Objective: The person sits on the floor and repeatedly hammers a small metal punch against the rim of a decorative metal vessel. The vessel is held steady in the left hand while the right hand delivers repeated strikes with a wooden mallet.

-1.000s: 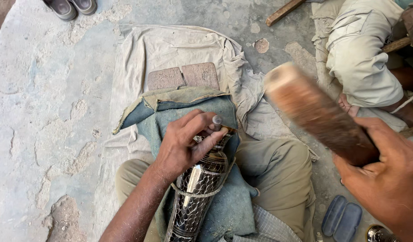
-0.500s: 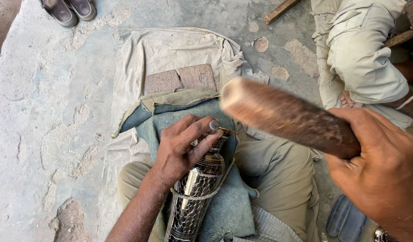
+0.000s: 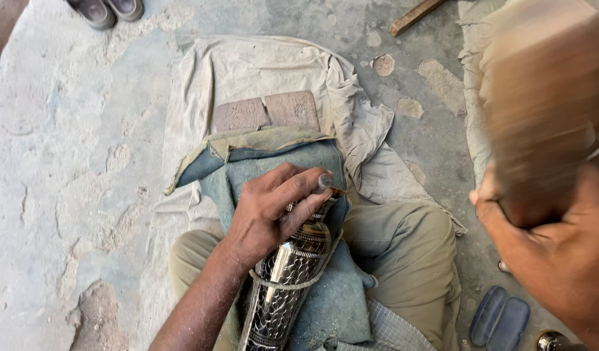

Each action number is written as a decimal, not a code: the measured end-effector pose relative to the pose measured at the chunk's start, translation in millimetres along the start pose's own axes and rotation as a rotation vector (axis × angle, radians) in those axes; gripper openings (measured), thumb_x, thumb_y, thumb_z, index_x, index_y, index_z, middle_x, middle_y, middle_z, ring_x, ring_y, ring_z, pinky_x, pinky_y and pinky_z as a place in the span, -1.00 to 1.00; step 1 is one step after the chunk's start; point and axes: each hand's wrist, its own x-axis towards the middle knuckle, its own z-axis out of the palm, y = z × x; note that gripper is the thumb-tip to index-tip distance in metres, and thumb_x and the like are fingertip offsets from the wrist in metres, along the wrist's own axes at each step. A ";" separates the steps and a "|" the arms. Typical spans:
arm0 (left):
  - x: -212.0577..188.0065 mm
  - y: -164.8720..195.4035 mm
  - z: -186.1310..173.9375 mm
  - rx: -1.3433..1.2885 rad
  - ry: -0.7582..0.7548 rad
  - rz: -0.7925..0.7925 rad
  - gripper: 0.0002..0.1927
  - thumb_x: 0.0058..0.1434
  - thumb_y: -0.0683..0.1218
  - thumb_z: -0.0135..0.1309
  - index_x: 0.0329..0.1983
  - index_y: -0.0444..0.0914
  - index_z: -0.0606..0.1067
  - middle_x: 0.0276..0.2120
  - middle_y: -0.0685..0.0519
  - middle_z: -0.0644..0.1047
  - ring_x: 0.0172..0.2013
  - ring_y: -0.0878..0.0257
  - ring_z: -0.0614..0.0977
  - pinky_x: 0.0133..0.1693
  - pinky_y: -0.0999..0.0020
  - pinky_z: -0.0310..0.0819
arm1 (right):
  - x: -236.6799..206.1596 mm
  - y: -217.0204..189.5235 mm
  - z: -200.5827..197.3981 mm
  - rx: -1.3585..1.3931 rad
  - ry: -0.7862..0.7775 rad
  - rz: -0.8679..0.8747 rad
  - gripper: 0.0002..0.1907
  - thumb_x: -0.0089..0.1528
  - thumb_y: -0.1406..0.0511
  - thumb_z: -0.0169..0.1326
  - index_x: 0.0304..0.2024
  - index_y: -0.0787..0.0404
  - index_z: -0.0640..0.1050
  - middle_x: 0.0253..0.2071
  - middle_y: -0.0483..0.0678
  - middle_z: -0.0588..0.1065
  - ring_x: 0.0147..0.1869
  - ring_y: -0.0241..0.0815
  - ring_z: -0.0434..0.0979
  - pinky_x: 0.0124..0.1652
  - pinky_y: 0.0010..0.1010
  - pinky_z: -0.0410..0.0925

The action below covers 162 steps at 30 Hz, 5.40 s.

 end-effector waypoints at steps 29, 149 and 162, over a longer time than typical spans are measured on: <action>3.1 3.1 -2.8 -0.002 -0.024 -0.064 -0.66 0.26 -0.15 0.29 0.07 -0.31 0.53 -0.28 -0.02 0.57 -0.35 0.19 0.67 -0.32 0.29 0.57 | 4.2 0.5 0.0 -0.017 -0.054 0.110 -0.65 0.18 0.38 0.26 -0.02 0.35 0.51 -0.38 0.08 0.61 -0.38 -0.17 0.68 -0.34 -0.29 0.50; -46.8 9.5 -39.1 -0.413 0.207 -0.650 -0.80 0.25 -0.16 0.37 -0.24 -0.40 0.61 -0.40 -0.09 0.64 -0.41 0.32 0.61 -0.36 0.38 0.52 | -66.2 68.8 293.7 1.008 -0.422 0.369 -0.59 0.21 0.34 0.20 0.10 0.39 0.61 -0.03 0.14 0.65 0.07 -0.10 0.68 0.10 -0.28 0.45; -32.6 4.1 -44.4 -0.732 0.112 -0.609 -0.77 0.31 -0.14 0.29 -0.17 -0.34 0.48 -0.30 0.05 0.59 -0.26 0.38 0.66 -0.19 0.47 0.63 | -90.0 38.6 261.3 0.958 -0.449 0.668 -0.59 0.19 0.38 0.19 0.10 0.35 0.54 -0.10 0.24 0.63 -0.02 -0.01 0.70 -0.03 -0.16 0.49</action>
